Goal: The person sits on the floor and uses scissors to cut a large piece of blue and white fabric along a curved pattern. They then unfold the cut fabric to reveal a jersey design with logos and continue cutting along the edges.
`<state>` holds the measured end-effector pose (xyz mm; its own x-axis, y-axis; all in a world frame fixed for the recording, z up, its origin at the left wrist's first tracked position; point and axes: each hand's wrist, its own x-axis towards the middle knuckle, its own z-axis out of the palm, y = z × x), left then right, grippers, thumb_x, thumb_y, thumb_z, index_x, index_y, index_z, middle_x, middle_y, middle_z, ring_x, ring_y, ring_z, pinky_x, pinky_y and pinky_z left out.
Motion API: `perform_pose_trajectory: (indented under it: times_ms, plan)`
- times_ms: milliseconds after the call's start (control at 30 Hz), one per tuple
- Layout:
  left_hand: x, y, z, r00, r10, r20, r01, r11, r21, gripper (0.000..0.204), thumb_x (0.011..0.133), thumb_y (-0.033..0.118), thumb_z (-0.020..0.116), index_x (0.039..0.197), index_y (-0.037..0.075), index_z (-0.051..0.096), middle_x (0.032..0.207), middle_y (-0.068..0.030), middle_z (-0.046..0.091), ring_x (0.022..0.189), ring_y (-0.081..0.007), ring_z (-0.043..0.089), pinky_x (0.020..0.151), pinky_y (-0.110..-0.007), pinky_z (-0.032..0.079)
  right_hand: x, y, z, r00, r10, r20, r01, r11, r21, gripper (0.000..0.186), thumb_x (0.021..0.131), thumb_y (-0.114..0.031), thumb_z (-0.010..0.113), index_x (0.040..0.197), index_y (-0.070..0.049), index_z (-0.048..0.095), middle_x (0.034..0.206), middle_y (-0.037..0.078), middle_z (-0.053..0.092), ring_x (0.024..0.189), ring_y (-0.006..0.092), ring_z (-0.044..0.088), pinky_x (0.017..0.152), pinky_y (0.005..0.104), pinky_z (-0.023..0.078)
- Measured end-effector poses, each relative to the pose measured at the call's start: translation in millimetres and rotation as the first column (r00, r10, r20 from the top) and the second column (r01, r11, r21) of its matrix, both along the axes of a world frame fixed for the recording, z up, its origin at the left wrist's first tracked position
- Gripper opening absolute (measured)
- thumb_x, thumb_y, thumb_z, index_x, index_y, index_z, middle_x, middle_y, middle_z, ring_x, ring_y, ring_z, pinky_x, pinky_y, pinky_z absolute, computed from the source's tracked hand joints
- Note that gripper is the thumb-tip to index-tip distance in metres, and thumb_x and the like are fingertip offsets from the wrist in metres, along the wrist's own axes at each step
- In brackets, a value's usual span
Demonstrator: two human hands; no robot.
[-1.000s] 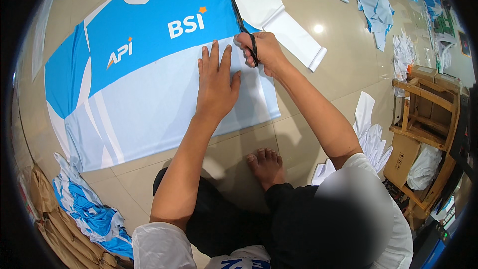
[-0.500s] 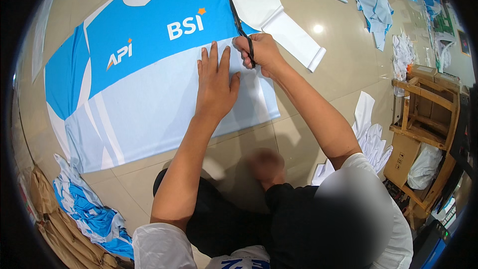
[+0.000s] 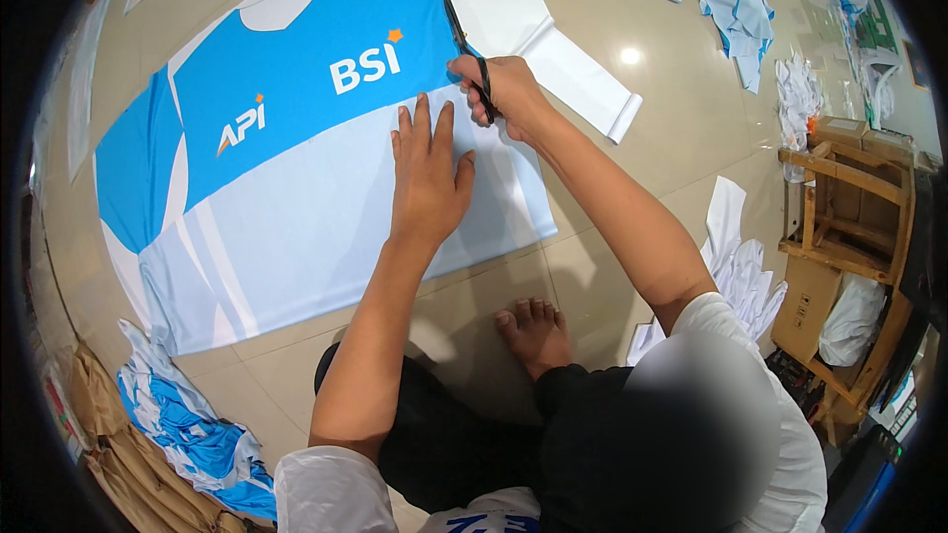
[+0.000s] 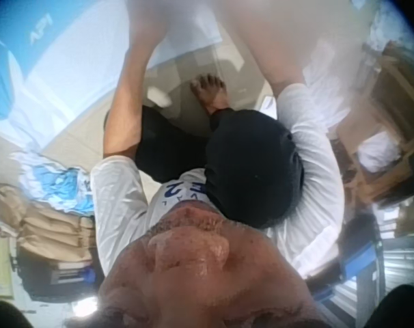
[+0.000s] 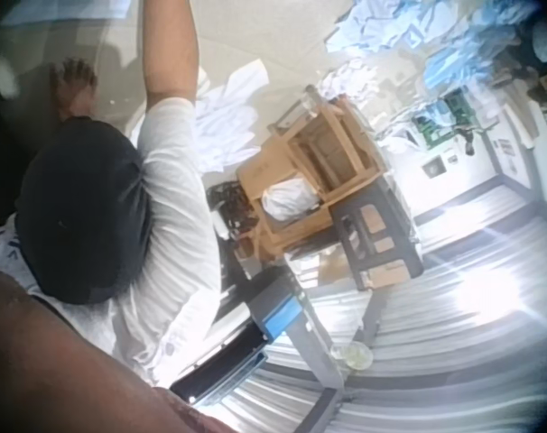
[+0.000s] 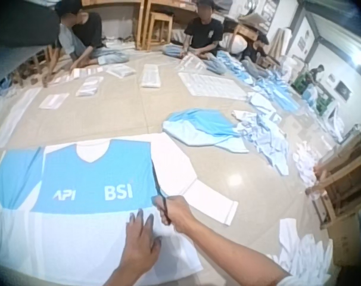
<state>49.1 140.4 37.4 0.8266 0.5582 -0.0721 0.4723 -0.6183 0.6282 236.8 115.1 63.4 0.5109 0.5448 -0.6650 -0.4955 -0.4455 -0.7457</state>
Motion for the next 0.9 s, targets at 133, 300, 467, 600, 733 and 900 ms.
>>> perform_pose_trajectory:
  times_ms: [133,300,467,600,733,900]
  plan:
    - [0,0,-2,1.000,0.000,-0.004,0.000,1.000,0.006,0.067,0.105,0.019,0.065,0.165,0.004,0.039,0.175,-0.0299,0.023,0.163,-0.0527,0.017,0.131,-0.065,0.020,-1,3,-3,1.000,-0.008,-0.012,0.009,1.000,0.009,0.030,0.088,-0.024,0.082,0.076,-0.007,0.061,0.059,0.001,0.056,0.044,0.0102,0.050,0.039,0.0253,0.038]
    - [-2,0,-2,1.000,0.002,0.012,-0.002,1.000,0.006,0.067,0.105,0.018,0.065,0.165,0.004,0.039,0.175,-0.0298,0.023,0.163,-0.0528,0.017,0.130,-0.065,0.020,-1,4,-5,1.000,-0.015,-0.019,0.015,1.000,0.008,0.030,0.088,-0.022,0.082,0.076,-0.006,0.061,0.061,0.002,0.056,0.044,0.0101,0.051,0.039,0.0250,0.039]
    - [1,0,-1,1.000,0.002,-0.009,-0.002,1.000,0.004,0.067,0.105,0.018,0.065,0.165,0.004,0.039,0.175,-0.0298,0.023,0.163,-0.0532,0.018,0.130,-0.065,0.021,-1,3,-10,1.000,-0.016,-0.022,0.017,1.000,0.018,0.028,0.088,-0.018,0.081,0.075,-0.005,0.060,0.062,0.003,0.057,0.045,0.0098,0.051,0.039,0.0248,0.039]
    - [-1,1,-4,1.000,0.005,0.019,-0.005,1.000,0.006,0.067,0.104,0.017,0.066,0.165,0.004,0.040,0.175,-0.0293,0.024,0.162,-0.0539,0.018,0.130,-0.065,0.021,-4,3,-8,0.999,-0.031,-0.027,0.032,0.999,0.020,0.025,0.085,-0.014,0.078,0.072,-0.005,0.058,0.064,0.004,0.057,0.047,0.0111,0.051,0.041,0.0271,0.039]
    - [-1,0,-3,0.999,0.000,0.047,0.001,1.000,-0.006,0.066,0.103,0.015,0.066,0.163,0.002,0.041,0.174,-0.0298,0.024,0.162,-0.0550,0.018,0.130,-0.066,0.020,-4,5,-7,0.999,-0.035,-0.037,0.036,0.999,0.030,0.025,0.083,-0.014,0.078,0.071,-0.005,0.058,0.065,0.004,0.056,0.049,0.0119,0.051,0.043,0.0283,0.039]
    - [-1,0,-3,0.998,-0.004,0.056,0.005,1.000,-0.015,0.067,0.102,0.014,0.067,0.162,0.001,0.041,0.174,-0.0307,0.024,0.161,-0.0564,0.018,0.130,-0.068,0.019,-4,12,-9,0.997,-0.063,-0.043,0.064,0.997,0.034,0.030,0.087,-0.021,0.084,0.075,-0.006,0.061,0.062,0.001,0.055,0.046,0.0102,0.049,0.040,0.0255,0.038]
